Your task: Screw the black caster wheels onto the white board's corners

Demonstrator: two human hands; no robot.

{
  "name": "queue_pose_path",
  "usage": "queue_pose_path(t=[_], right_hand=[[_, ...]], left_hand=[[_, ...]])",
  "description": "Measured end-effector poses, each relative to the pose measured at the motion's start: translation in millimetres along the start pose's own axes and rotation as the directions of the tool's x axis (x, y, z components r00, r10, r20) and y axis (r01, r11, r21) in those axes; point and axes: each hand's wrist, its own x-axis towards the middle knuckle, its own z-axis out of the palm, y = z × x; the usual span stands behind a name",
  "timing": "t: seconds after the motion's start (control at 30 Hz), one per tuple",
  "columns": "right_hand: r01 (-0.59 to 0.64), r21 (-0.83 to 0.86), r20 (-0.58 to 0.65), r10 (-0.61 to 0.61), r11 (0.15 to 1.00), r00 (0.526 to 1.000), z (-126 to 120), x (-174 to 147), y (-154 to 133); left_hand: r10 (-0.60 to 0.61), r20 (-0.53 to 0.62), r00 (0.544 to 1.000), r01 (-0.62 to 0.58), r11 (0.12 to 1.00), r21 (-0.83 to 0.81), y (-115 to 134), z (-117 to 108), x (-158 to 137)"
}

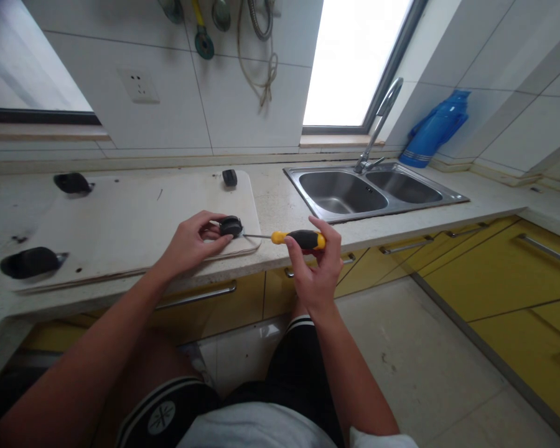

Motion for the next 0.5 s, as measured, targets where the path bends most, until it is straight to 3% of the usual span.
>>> queue_pose_path(t=[0.17, 0.33, 0.4, 0.5], right_hand=[[0.039, 0.008, 0.045, -0.039, 0.999, 0.998, 1.9, 7.6, -0.2], [0.123, -0.030, 0.167, -0.117, 0.992, 0.979, 4.6, 33.5, -15.3], [0.172, -0.033, 0.267, -0.157, 0.984, 0.951, 9.2, 50.7, -24.1], [0.261, -0.067, 0.459, -0.203, 0.963, 0.865, 21.0, 80.5, -37.6]], left_hand=[[0.022, 0.004, 1.000, -0.022, 1.000, 0.013, -0.1, -0.5, 0.8], [-0.002, 0.013, 1.000, 0.002, 1.000, -0.001, 3.1, -1.0, 0.7], [-0.005, 0.016, 1.000, 0.005, 1.000, -0.002, 4.6, -1.1, 0.7], [-0.006, 0.013, 1.000, 0.006, 1.000, 0.008, 5.9, -1.3, 0.8]])
